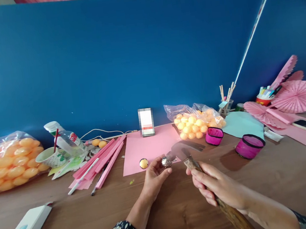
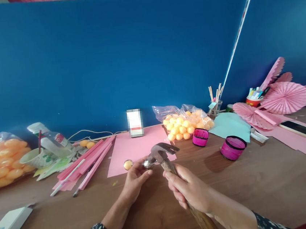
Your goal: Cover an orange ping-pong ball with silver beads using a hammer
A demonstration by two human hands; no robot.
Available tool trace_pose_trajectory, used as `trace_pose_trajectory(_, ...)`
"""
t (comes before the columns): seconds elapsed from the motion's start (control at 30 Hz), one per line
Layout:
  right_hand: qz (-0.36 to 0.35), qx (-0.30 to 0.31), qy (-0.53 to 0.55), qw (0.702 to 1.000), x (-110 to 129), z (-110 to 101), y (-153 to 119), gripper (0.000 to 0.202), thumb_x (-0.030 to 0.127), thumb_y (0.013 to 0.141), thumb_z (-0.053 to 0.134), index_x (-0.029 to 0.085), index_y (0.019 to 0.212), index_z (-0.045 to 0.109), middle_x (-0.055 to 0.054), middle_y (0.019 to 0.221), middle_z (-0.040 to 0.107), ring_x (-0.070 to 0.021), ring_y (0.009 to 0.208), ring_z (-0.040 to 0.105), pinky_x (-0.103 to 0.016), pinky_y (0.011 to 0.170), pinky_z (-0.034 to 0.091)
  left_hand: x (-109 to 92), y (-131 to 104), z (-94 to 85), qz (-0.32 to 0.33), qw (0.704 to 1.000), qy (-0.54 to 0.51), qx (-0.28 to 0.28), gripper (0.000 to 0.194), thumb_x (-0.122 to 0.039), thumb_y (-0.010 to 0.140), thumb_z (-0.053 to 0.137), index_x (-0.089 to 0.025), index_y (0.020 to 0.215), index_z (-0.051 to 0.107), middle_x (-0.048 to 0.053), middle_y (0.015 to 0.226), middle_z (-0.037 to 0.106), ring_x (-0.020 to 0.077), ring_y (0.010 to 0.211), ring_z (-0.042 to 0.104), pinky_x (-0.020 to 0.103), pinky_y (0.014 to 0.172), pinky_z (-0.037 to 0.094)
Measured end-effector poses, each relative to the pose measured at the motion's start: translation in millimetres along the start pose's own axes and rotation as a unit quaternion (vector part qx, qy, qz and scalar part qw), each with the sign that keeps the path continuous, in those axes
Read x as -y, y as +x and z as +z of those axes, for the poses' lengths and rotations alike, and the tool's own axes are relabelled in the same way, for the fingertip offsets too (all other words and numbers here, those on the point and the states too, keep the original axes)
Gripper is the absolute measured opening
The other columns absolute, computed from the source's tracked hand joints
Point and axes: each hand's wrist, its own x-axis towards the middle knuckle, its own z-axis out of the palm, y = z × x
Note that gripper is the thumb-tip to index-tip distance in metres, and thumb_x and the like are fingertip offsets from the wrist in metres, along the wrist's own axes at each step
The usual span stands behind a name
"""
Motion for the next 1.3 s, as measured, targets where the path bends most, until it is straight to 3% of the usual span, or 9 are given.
trace_pose_trajectory(0.17,0.017,0.019,0.003,1.000,-0.9,0.4,0.5,0.036,0.054,0.079,0.048,0.020,0.088,0.042,0.007,0.064,0.039,-0.0030,0.041,0.033,-0.016,0.037,0.031,0.2,0.6,-0.9,0.003,0.999,0.030,-0.012,0.040,-0.021,0.062,0.073,-0.017,0.100,0.060,0.009,0.104,0.066,0.0228,0.097,0.060,0.034,0.085,0.046)
trace_pose_trajectory(0.5,0.001,0.003,0.013,1.000,-2.1,-2.9,0.7,0.035,0.053,0.080,0.048,0.020,0.090,0.042,0.007,0.063,0.039,-0.0032,0.041,0.032,-0.016,0.037,0.031,0.5,0.6,-2.0,0.024,0.999,0.042,0.003,0.038,-0.025,0.065,0.071,-0.018,0.102,0.064,0.008,0.107,0.066,0.0242,0.101,0.058,0.036,0.089,0.044)
trace_pose_trajectory(0.7,-0.001,0.004,0.005,1.000,0.4,-3.2,0.4,0.035,0.055,0.080,0.047,0.021,0.089,0.042,0.007,0.063,0.039,-0.0033,0.041,0.032,-0.016,0.037,0.031,-2.3,-0.9,0.8,0.008,1.000,0.029,-0.008,0.050,-0.027,0.069,0.067,-0.022,0.117,0.054,0.007,0.111,0.064,0.0211,0.101,0.058,0.033,0.087,0.045)
trace_pose_trajectory(0.83,-0.002,0.017,-0.012,1.000,-0.3,-0.7,0.6,0.033,0.051,0.083,0.045,0.020,0.089,0.041,0.007,0.064,0.039,-0.0032,0.043,0.033,-0.016,0.038,0.032,-1.7,-0.7,0.8,-0.009,0.999,0.039,-0.010,0.045,-0.029,0.071,0.066,-0.021,0.114,0.058,0.008,0.111,0.064,0.0216,0.094,0.061,0.032,0.081,0.048)
trace_pose_trajectory(1.0,-0.017,0.008,-0.004,1.000,-3.3,1.7,3.6,0.031,0.051,0.084,0.043,0.020,0.089,0.041,0.007,0.064,0.038,-0.0030,0.042,0.033,-0.017,0.038,0.033,2.2,0.3,0.1,0.004,1.000,0.000,-0.006,0.044,-0.021,0.063,0.073,-0.019,0.105,0.060,0.008,0.109,0.064,0.0217,0.101,0.058,0.032,0.086,0.045)
trace_pose_trajectory(1.13,-0.006,0.030,-0.007,1.000,-3.2,2.2,6.2,0.029,0.049,0.085,0.043,0.020,0.087,0.040,0.007,0.064,0.039,-0.0030,0.042,0.033,-0.017,0.037,0.031,1.7,-0.4,-0.1,-0.014,0.999,0.025,-0.017,0.041,-0.019,0.060,0.074,-0.018,0.098,0.060,0.005,0.094,0.068,0.0182,0.084,0.063,0.028,0.075,0.049)
trace_pose_trajectory(1.3,-0.026,0.018,0.003,0.999,-2.9,2.5,8.0,0.028,0.049,0.086,0.041,0.021,0.083,0.037,0.007,0.064,0.039,-0.0031,0.043,0.033,-0.016,0.038,0.033,3.0,1.3,-2.5,-0.003,0.999,0.020,-0.024,0.040,-0.021,0.065,0.071,-0.020,0.104,0.059,0.006,0.103,0.065,0.0184,0.094,0.059,0.028,0.081,0.046)
